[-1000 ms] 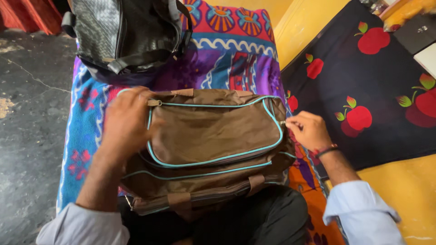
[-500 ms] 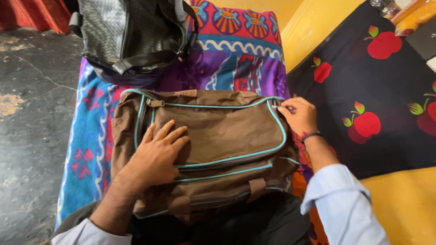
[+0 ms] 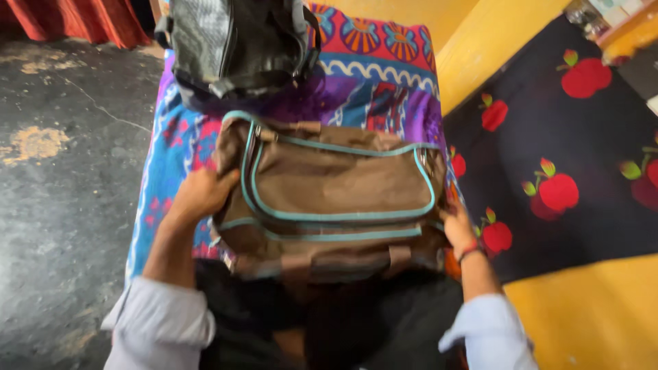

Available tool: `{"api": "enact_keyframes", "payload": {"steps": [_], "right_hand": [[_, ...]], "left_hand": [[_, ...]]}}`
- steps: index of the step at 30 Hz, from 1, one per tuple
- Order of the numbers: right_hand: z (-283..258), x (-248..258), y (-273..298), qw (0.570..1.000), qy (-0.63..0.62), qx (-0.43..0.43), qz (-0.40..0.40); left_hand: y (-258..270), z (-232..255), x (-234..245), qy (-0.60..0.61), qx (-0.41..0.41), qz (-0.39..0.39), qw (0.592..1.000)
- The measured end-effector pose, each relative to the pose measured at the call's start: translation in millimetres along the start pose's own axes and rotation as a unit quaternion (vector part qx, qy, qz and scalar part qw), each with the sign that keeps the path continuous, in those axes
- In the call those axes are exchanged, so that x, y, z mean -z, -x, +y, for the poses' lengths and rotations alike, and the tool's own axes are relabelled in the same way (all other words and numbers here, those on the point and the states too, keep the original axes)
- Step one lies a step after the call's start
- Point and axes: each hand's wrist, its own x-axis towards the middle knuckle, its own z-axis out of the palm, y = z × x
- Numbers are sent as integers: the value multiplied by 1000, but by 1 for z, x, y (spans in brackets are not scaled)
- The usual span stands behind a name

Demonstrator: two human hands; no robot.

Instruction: The person packs folded clothes into a black duffel bag, arranging them carefully. They then switch to a brown duffel bag, open it, and remove several folded garments, placing them on the floor.

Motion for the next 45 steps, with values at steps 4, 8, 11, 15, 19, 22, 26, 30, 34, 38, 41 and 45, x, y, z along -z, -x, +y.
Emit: {"api": "enact_keyframes", "payload": {"steps": [4,8,11,15,19,22,26,30,34,38,41,45], "right_hand": [[-14,3,19,975,138,162,68],[-40,15,66,955,152,227,113],[-69,3,73,963,122,231,65],[-108,-27,68,950,198,241,4],[-148,-66,40,894,373,174,-176],[-170,-81,32,839,473,172,-207],[-176,-85,55,810,508,181,-232],[-170,-57,81,825,438,215,-286],[-167,-43,88,869,348,190,-296],[-171,-57,99,837,409,275,-238],[-194,-69,120,803,489,270,-206],[-241,-80,138,826,441,304,-172]], "left_hand": [[21,-7,-15,171,-43,104,979],[66,3,15,320,-64,133,936],[76,4,38,379,-56,166,909],[64,-27,63,295,-74,247,920],[45,-68,84,54,11,271,961],[31,-72,77,63,42,244,967],[45,-65,57,103,110,272,950],[52,-49,58,93,89,288,949],[65,-14,74,-48,2,310,950],[86,30,68,-215,-153,205,942],[87,38,83,-279,-150,35,948],[87,25,84,-264,-154,29,952]]}}
